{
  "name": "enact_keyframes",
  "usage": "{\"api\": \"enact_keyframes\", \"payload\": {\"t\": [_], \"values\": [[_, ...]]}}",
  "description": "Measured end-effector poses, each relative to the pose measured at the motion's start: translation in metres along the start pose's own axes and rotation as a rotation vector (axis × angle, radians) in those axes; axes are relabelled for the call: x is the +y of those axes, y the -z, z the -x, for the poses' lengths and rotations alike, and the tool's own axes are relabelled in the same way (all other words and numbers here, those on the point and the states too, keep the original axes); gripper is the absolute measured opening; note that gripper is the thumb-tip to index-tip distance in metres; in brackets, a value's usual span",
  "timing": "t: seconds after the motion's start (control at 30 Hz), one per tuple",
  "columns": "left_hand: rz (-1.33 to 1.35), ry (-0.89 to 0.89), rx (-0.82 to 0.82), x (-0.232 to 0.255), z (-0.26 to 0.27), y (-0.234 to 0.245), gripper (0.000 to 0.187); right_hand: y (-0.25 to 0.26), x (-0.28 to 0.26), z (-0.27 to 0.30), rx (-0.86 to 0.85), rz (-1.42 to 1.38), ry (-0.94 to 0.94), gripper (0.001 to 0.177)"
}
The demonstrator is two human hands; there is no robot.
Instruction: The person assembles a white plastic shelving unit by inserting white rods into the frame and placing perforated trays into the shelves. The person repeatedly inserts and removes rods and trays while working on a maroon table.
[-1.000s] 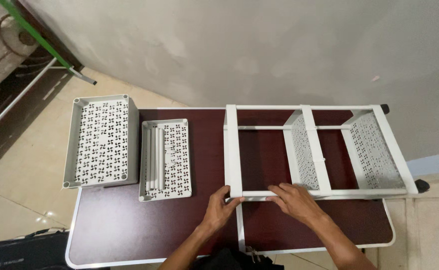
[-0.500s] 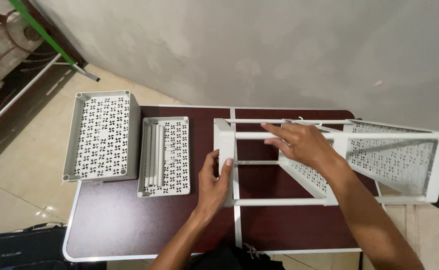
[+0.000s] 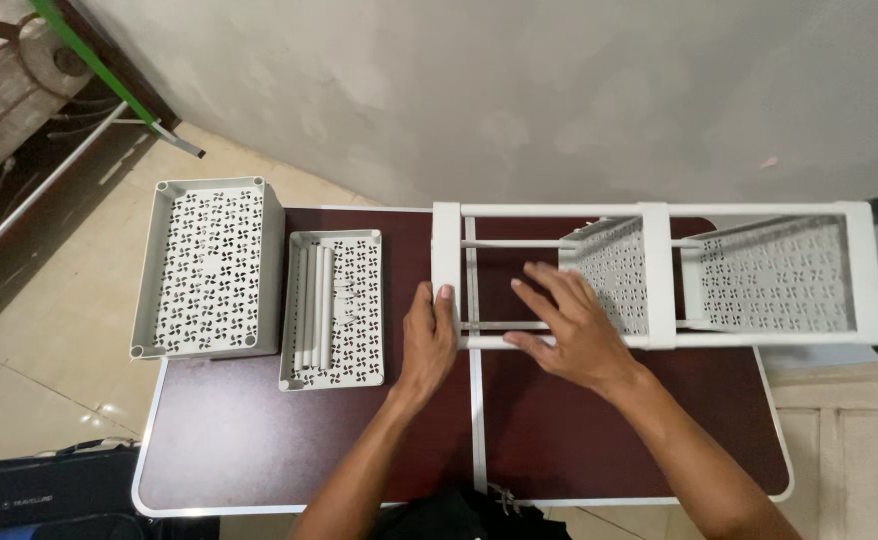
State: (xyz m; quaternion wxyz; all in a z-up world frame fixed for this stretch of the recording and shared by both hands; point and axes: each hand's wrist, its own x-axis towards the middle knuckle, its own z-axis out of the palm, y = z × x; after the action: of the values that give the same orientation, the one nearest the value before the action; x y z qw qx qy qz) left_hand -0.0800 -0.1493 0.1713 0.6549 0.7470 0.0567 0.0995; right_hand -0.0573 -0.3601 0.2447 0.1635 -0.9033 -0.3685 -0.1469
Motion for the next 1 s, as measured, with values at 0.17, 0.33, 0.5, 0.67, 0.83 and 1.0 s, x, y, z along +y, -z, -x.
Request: {"api": "enact_keyframes", "payload": {"t": [0.17, 0.33, 0.5, 0.67, 0.83, 1.0], "values": [[0.016, 0.073, 0.046, 0.008, -0.011, -0.005, 0.036, -0.003, 0.006, 0.015, -0.321, -0.001, -0.167, 0.036], [0.054, 0.159, 0.059, 0.014, -0.012, 0.0, 0.038, -0.002, -0.004, 0.013, -0.177, -0.062, -0.062, 0.038], [0.176, 0.175, 0.079, 0.005, -0.011, 0.005, 0.035, 0.007, -0.023, 0.003, -0.175, -0.089, -0.071, 0.041], [0.264, 0.118, 0.054, -0.014, 0.017, 0.007, 0.036, -0.008, -0.047, -0.014, -0.191, -0.258, -0.008, 0.038], [0.232, 0.091, 0.02, -0.012, 0.03, 0.011, 0.034, -0.02, -0.06, -0.027, -0.293, -0.353, -0.107, 0.024], [0.305, 0.083, -0.008, -0.002, 0.03, 0.014, 0.032, -0.031, -0.057, -0.029, -0.393, -0.266, -0.078, 0.019]]}}
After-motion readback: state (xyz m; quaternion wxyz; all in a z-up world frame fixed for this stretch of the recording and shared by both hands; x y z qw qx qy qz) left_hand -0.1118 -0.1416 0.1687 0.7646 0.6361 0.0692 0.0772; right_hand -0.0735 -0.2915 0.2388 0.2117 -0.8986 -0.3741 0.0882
